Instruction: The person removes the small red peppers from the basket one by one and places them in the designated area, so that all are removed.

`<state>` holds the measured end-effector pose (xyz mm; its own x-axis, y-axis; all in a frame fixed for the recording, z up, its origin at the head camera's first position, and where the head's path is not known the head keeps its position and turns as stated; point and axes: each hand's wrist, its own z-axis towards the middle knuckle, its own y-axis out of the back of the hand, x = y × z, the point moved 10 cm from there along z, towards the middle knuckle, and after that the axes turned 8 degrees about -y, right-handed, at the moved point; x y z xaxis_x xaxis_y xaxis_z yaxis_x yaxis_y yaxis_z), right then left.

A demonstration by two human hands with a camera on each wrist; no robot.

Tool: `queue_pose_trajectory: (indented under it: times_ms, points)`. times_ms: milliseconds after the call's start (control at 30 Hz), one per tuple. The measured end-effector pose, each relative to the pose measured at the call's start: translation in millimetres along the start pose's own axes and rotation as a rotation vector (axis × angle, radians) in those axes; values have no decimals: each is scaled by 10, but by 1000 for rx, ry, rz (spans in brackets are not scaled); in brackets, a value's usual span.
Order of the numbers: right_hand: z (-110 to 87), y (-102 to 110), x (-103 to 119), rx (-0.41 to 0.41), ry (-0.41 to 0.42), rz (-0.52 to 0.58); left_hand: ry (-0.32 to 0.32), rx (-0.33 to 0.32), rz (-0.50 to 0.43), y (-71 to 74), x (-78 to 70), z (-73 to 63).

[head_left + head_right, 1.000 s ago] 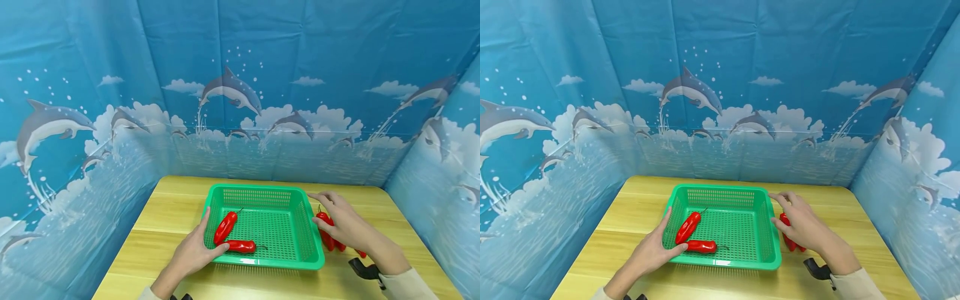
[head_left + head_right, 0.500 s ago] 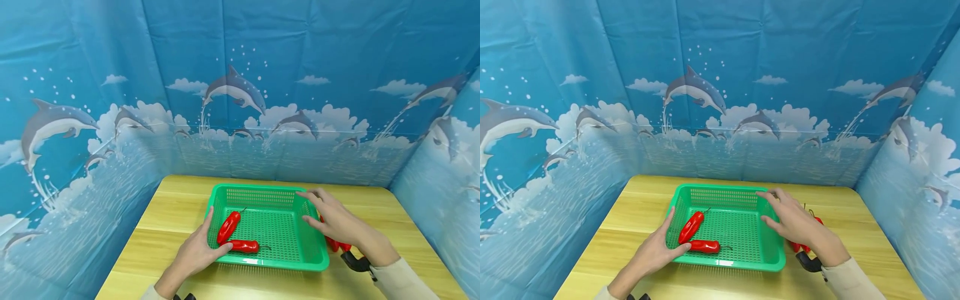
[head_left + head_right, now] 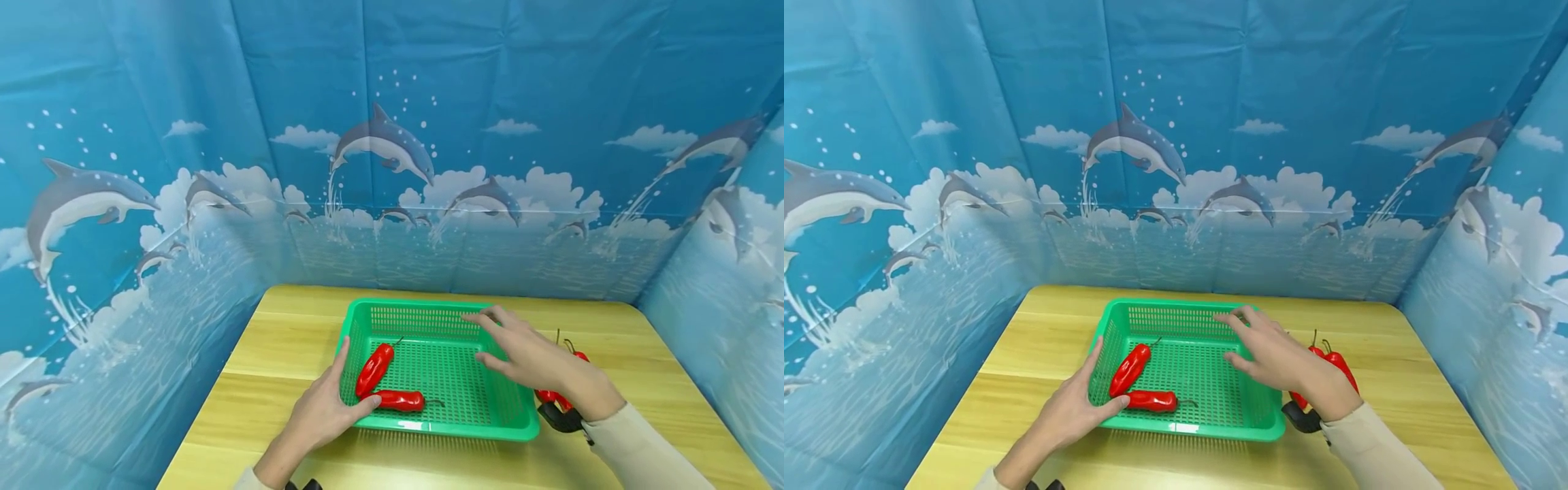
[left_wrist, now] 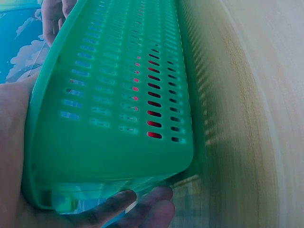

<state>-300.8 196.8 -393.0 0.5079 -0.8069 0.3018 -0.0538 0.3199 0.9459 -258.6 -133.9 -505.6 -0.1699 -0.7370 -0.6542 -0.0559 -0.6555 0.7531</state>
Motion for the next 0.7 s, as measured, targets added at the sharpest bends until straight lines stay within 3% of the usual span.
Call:
queue_pose_trajectory:
  times_ms: [700]
  points:
    - [256,-268,170,136,-2,64,-16,2,0,22,8,7]
